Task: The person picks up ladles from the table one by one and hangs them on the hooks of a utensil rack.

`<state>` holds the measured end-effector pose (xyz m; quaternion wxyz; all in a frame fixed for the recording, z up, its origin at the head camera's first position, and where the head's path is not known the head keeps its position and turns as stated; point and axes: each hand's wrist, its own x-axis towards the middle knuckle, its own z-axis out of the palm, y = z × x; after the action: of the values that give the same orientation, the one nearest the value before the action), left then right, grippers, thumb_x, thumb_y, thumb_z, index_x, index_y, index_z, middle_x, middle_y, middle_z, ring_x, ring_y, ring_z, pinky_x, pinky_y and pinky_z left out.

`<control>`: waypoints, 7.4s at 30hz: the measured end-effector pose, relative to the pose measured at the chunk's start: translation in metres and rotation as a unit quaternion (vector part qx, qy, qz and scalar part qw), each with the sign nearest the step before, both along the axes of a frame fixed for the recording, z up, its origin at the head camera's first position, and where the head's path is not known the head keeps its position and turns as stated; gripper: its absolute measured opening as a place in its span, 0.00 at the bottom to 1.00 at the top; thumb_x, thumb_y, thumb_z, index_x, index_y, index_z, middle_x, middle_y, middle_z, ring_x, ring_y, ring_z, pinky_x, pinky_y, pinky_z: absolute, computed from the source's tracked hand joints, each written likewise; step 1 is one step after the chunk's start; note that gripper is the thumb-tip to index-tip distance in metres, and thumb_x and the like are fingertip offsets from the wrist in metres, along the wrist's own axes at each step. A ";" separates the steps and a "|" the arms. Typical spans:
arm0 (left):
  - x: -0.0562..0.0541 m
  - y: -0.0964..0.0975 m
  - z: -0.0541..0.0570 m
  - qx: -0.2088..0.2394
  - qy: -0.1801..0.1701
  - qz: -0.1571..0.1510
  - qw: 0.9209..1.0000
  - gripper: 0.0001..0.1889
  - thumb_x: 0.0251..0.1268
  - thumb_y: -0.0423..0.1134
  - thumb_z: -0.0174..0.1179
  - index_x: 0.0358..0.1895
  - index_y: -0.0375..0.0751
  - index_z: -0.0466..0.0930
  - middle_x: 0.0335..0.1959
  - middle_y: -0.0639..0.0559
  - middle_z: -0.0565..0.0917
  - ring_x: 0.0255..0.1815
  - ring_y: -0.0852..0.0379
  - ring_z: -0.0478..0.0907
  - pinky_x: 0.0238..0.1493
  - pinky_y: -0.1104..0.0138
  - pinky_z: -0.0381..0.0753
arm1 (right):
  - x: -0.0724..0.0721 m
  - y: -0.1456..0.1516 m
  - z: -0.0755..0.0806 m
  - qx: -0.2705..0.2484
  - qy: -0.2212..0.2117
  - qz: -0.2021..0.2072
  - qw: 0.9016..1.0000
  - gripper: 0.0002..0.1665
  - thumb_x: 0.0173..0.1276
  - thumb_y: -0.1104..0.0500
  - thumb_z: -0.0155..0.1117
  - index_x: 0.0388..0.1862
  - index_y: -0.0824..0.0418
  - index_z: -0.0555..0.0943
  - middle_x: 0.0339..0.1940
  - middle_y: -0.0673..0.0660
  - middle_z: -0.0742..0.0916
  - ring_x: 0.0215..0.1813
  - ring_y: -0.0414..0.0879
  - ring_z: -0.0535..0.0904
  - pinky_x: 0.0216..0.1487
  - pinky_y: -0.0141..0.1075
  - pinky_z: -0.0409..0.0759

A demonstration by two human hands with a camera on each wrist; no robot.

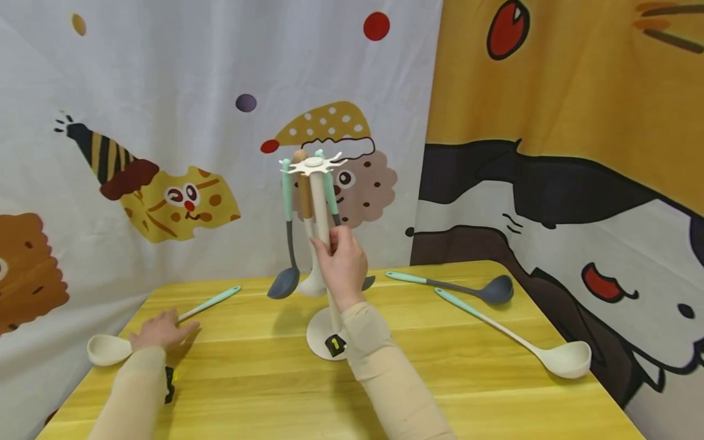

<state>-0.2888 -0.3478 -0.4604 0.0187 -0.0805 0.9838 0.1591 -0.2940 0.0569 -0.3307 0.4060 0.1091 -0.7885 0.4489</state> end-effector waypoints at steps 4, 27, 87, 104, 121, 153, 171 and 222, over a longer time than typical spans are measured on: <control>0.002 0.001 0.004 0.005 -0.015 -0.006 1.000 0.47 0.66 0.67 0.51 0.69 0.22 0.61 0.66 0.21 0.64 0.63 0.18 0.60 0.57 0.22 0.46 | 0.001 0.000 0.001 0.001 0.003 -0.002 1.000 0.16 0.65 0.53 0.72 0.39 0.61 0.77 0.30 0.55 0.84 0.30 0.47 0.81 0.31 0.41 0.79; 0.004 -0.003 0.008 -0.019 0.025 0.006 0.999 0.14 0.55 0.26 0.63 0.47 0.31 0.80 0.35 0.36 0.80 0.36 0.34 0.76 0.29 0.45 0.77 | 0.002 0.000 0.001 0.001 0.005 0.004 1.000 0.16 0.65 0.52 0.72 0.40 0.61 0.77 0.30 0.54 0.83 0.30 0.47 0.81 0.30 0.40 0.79; -0.001 0.053 0.022 0.108 0.205 -0.037 0.972 0.06 0.68 0.30 0.60 0.44 0.33 0.83 0.38 0.39 0.83 0.38 0.42 0.78 0.41 0.47 0.76 | 0.004 0.001 0.002 -0.002 -0.017 0.005 1.000 0.17 0.66 0.51 0.72 0.40 0.60 0.76 0.32 0.54 0.84 0.32 0.48 0.81 0.33 0.41 0.79; 0.002 0.072 0.034 0.132 0.238 -0.058 0.960 0.06 0.68 0.29 0.61 0.44 0.33 0.82 0.38 0.39 0.84 0.38 0.42 0.78 0.41 0.48 0.77 | 0.003 0.001 0.001 -0.003 -0.012 0.002 1.000 0.16 0.66 0.51 0.71 0.40 0.59 0.76 0.31 0.54 0.84 0.31 0.47 0.81 0.32 0.41 0.79; 0.004 0.083 0.046 0.147 0.303 -0.083 0.938 0.05 0.67 0.29 0.62 0.43 0.34 0.82 0.36 0.41 0.83 0.40 0.41 0.78 0.44 0.46 0.76 | 0.002 0.002 -0.001 -0.002 -0.003 0.004 1.000 0.16 0.66 0.51 0.71 0.40 0.59 0.76 0.31 0.54 0.84 0.31 0.46 0.81 0.32 0.40 0.79; 0.028 0.140 0.107 0.255 0.353 -0.121 0.892 0.05 0.68 0.32 0.63 0.44 0.39 0.83 0.40 0.46 0.85 0.43 0.51 0.80 0.42 0.54 0.84 | 0.002 0.001 -0.002 -0.002 -0.004 0.004 1.000 0.16 0.66 0.51 0.71 0.40 0.59 0.76 0.31 0.53 0.84 0.31 0.46 0.80 0.31 0.40 0.79; 0.046 0.171 0.138 0.308 0.356 -0.173 0.865 0.05 0.64 0.28 0.65 0.42 0.38 0.83 0.34 0.49 0.84 0.36 0.58 0.80 0.36 0.72 0.82 | 0.002 0.001 -0.001 -0.001 0.002 0.004 1.000 0.16 0.66 0.51 0.71 0.40 0.59 0.76 0.31 0.54 0.84 0.31 0.46 0.81 0.32 0.40 0.79; 0.040 0.225 0.143 0.328 0.365 -0.262 0.831 0.05 0.62 0.29 0.68 0.40 0.36 0.85 0.33 0.51 0.84 0.34 0.54 0.81 0.31 0.65 0.84 | 0.003 0.001 -0.001 0.002 0.008 0.001 1.000 0.17 0.65 0.51 0.72 0.39 0.60 0.76 0.30 0.54 0.84 0.30 0.47 0.81 0.30 0.41 0.79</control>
<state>-0.2485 -0.1227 -0.3176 -0.2759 0.2551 0.7930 0.4795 -0.2908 0.0581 -0.3320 0.4116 0.1145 -0.7861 0.4466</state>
